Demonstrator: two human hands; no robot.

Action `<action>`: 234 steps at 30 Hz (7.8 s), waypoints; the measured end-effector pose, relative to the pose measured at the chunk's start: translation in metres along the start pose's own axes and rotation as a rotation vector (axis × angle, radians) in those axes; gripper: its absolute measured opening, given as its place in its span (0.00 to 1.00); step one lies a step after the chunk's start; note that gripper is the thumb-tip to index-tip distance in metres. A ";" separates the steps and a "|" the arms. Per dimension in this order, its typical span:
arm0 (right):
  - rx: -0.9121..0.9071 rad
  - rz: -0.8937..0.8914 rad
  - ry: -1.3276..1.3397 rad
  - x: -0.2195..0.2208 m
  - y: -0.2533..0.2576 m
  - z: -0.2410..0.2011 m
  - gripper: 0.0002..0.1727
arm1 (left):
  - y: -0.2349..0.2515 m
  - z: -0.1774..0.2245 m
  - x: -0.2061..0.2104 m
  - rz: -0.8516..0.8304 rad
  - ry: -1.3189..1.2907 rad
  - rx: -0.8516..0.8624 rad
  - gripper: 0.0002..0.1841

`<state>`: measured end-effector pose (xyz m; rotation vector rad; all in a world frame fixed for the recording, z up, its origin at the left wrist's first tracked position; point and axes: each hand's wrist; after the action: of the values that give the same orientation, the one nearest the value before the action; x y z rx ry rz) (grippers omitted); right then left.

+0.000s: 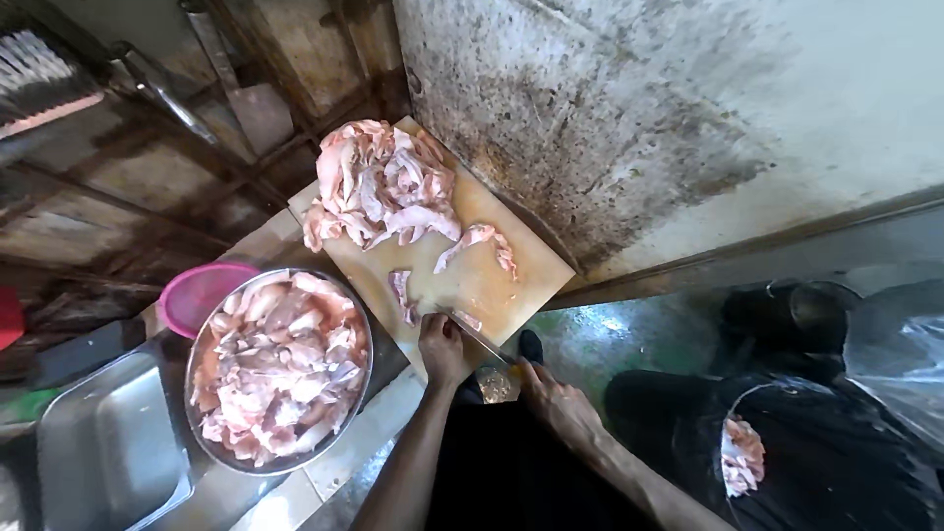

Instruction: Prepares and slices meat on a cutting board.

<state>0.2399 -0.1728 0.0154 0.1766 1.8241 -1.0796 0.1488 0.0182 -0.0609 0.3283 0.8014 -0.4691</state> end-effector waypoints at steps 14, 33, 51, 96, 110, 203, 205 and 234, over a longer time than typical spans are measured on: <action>-0.002 -0.055 -0.058 -0.018 0.030 -0.021 0.23 | 0.019 -0.001 -0.013 -0.074 0.043 0.119 0.02; 0.134 -0.187 0.002 -0.015 -0.008 0.033 0.24 | 0.026 -0.006 -0.016 -0.200 0.056 0.226 0.06; -0.021 -0.173 0.465 0.004 -0.015 0.046 0.24 | 0.012 -0.004 -0.016 -0.095 -0.086 0.109 0.10; 0.018 -0.213 0.201 -0.027 0.073 -0.051 0.22 | 0.021 -0.002 -0.014 -0.188 0.164 0.177 0.06; -0.115 -0.306 0.453 -0.012 0.061 0.058 0.25 | 0.013 -0.017 -0.034 -0.196 0.088 0.088 0.14; 0.039 -0.115 0.355 -0.018 0.051 0.044 0.24 | -0.032 0.000 -0.043 -0.270 0.116 -0.103 0.15; 0.093 -0.057 0.425 -0.025 0.054 0.043 0.23 | -0.022 0.004 -0.041 -0.306 0.099 -0.127 0.13; 0.002 -0.213 0.692 0.018 0.023 -0.011 0.24 | -0.008 -0.007 -0.010 -0.169 -0.046 0.104 0.06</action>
<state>0.2356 -0.1564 -0.0111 0.4024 2.5004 -1.2654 0.1347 0.0174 -0.0583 0.3467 0.7650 -0.6761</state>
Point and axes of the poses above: each hand's wrist, its own y-axis towards the middle knuckle, its own x-axis out of the palm, z = x × y, and after that the axes turned 8 degrees about x, right-handed
